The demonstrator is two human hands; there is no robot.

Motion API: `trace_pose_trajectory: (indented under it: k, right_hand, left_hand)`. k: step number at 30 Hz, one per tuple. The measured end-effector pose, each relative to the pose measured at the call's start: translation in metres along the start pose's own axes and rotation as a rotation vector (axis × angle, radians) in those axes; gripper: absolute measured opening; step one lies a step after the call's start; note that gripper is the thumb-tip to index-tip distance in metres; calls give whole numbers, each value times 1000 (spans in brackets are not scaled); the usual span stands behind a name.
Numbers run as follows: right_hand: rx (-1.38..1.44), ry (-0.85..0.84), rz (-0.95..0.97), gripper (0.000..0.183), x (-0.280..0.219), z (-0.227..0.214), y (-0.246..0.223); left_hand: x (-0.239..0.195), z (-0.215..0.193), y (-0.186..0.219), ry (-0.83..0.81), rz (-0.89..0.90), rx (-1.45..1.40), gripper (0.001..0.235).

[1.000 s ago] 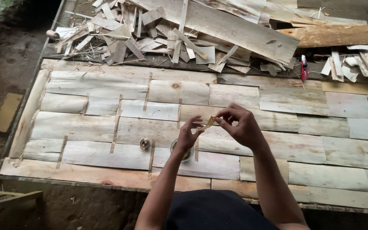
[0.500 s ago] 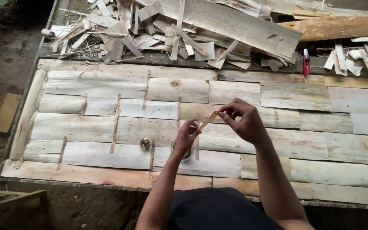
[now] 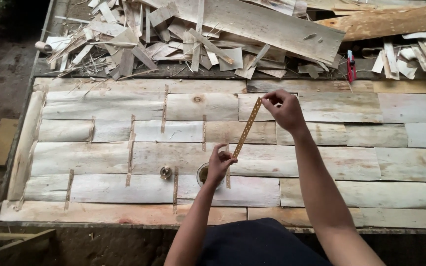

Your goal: Assembling a decorative or structural wood panel by gluing small strips of wood onto a larger board.

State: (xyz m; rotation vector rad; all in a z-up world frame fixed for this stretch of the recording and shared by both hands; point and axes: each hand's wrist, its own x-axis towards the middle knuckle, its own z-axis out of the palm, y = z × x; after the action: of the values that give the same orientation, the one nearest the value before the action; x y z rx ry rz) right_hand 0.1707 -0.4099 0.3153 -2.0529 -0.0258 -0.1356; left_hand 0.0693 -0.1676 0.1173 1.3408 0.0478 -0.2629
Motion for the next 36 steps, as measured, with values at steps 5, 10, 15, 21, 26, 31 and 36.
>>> trace_pose_trajectory:
  k: [5, 10, 15, 21, 26, 31, 36]
  right_hand:
    - [-7, -17, 87, 17, 53, 19, 55]
    - [-2, -80, 151, 21, 90, 41, 90]
    - [17, -154, 269, 18, 127, 63, 133]
    - [-26, -201, 326, 19, 173, 93, 175]
    - [-78, -274, 370, 21, 198, 114, 198]
    - [-128, -326, 376, 21, 222, 137, 249]
    - [-231, -341, 464, 19, 232, 145, 266]
  left_hand:
    - [13, 6, -32, 69, 23, -53, 69]
    - [32, 11, -43, 137, -29, -90, 62]
    - [58, 12, -71, 214, -146, -85, 46]
    - [92, 13, -105, 278, -262, -61, 47]
    - [108, 22, -99, 330, -354, -58, 45]
    - [128, 23, -108, 351, -439, -7, 42]
    - [139, 26, -97, 374, -467, 47, 38]
